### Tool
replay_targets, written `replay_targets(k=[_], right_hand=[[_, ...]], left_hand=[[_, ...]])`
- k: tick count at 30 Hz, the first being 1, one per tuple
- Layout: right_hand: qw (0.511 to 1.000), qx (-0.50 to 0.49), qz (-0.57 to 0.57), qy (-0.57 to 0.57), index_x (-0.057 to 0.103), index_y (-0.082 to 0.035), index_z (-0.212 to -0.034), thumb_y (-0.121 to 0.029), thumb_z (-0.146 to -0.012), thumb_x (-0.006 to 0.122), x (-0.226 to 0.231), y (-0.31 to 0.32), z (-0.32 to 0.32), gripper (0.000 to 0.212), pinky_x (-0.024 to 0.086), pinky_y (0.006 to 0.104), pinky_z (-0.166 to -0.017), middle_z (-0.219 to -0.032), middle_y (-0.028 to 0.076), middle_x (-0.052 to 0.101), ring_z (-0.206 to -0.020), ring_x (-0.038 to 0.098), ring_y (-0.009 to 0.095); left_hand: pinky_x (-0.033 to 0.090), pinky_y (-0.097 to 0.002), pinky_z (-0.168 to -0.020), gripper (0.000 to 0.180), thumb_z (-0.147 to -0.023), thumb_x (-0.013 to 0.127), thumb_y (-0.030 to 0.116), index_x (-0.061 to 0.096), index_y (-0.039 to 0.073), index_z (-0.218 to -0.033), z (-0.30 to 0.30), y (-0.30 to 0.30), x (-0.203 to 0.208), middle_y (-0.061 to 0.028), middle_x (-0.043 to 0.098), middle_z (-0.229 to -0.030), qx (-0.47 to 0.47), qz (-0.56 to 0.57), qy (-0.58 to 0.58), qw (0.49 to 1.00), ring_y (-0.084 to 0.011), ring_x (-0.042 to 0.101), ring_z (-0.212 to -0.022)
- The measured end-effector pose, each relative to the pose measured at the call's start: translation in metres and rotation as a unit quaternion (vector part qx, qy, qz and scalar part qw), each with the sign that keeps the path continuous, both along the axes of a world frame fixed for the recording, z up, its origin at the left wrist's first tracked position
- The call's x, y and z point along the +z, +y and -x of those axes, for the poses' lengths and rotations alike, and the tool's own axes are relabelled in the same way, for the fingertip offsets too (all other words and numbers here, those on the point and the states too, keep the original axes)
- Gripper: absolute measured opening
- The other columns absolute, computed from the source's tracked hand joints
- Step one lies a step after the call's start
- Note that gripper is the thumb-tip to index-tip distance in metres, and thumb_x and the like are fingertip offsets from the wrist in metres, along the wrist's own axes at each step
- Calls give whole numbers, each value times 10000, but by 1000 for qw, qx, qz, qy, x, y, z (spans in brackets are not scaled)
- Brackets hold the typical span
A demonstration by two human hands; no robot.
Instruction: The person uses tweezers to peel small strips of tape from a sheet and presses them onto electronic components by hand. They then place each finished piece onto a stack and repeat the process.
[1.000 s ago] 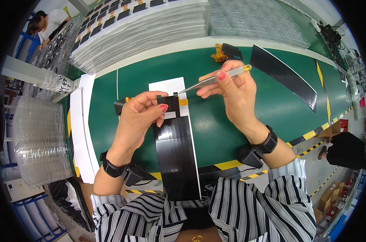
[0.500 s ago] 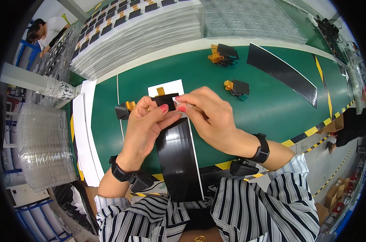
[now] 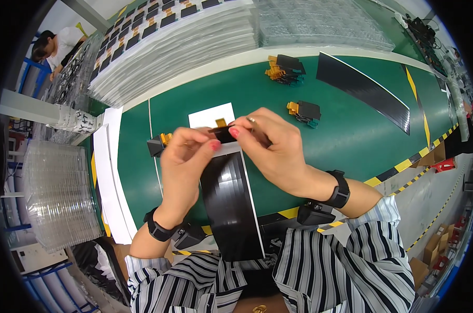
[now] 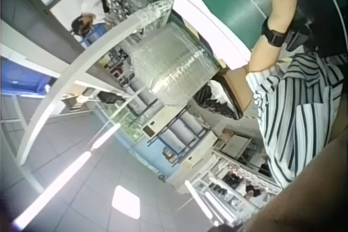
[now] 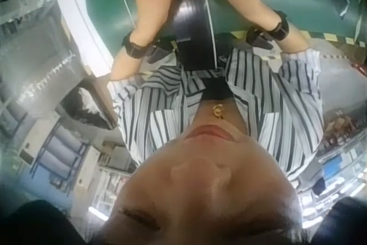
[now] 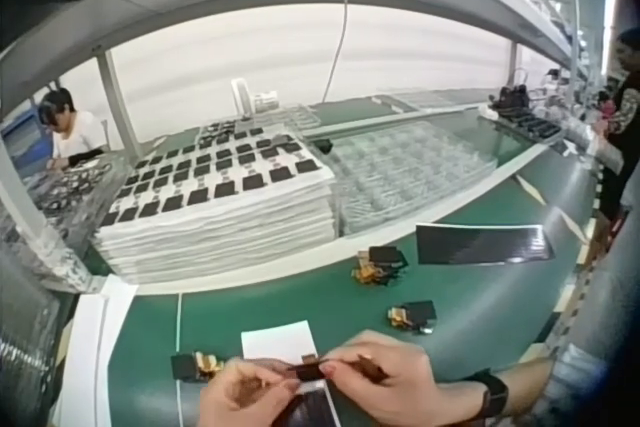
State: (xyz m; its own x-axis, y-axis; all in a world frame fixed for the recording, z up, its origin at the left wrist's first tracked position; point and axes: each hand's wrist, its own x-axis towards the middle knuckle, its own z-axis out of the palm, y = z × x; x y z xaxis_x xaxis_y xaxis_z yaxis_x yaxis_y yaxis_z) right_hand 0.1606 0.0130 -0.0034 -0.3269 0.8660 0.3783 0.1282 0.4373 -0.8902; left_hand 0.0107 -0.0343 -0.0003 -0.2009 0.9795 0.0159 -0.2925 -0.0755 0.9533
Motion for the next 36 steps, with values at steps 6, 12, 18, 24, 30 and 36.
replay_targets(k=[6,12,18,24,30,36], right_hand=[[1000,-1,-12,25,589,6,-838,30,-757,580,4,-3,1,86,281,168,-447,-728,19,520,-525,387,31],[996,28,-77,-24,586,4,-848,31,-756,577,3,-2,1,96,303,179,-451,-748,40,520,-540,407,49],[995,48,-80,-40,577,3,-893,59,-761,545,4,-3,0,147,356,183,-483,-779,64,534,-580,454,66],[990,9,-113,-81,559,11,-933,78,-783,484,16,12,-25,181,401,183,-558,-802,71,535,-653,505,89],[988,-66,-6,-139,565,16,-922,49,-790,496,22,58,-99,153,397,186,-599,-817,68,536,-677,505,88],[961,-104,-12,-256,567,31,-882,39,-787,508,2,59,-115,112,396,206,-618,-832,50,542,-671,497,93]], left_hand=[[431,-211,-700,112,-740,610,-25,564,-6,-840,12,-3,6,-47,553,-840,49,-75,306,948,-99,521,-752],[416,-189,-677,127,-734,622,-16,600,-13,-858,13,-1,4,-40,569,-827,14,-93,365,926,-86,518,-739],[421,-198,-678,120,-754,603,-6,596,-16,-874,7,-3,4,-37,582,-825,-32,-10,178,984,-88,528,-744],[423,-196,-678,189,-803,548,5,567,-18,-990,-4,2,4,-26,577,-821,-71,93,26,993,-72,522,-762],[426,-214,-686,260,-829,501,11,514,4,-1089,-9,8,-1,-38,570,-823,-89,49,38,994,-90,526,-772],[429,-223,-689,243,-848,472,17,504,5,-1089,-17,13,-4,-32,563,-813,-79,66,48,994,-83,522,-762]])
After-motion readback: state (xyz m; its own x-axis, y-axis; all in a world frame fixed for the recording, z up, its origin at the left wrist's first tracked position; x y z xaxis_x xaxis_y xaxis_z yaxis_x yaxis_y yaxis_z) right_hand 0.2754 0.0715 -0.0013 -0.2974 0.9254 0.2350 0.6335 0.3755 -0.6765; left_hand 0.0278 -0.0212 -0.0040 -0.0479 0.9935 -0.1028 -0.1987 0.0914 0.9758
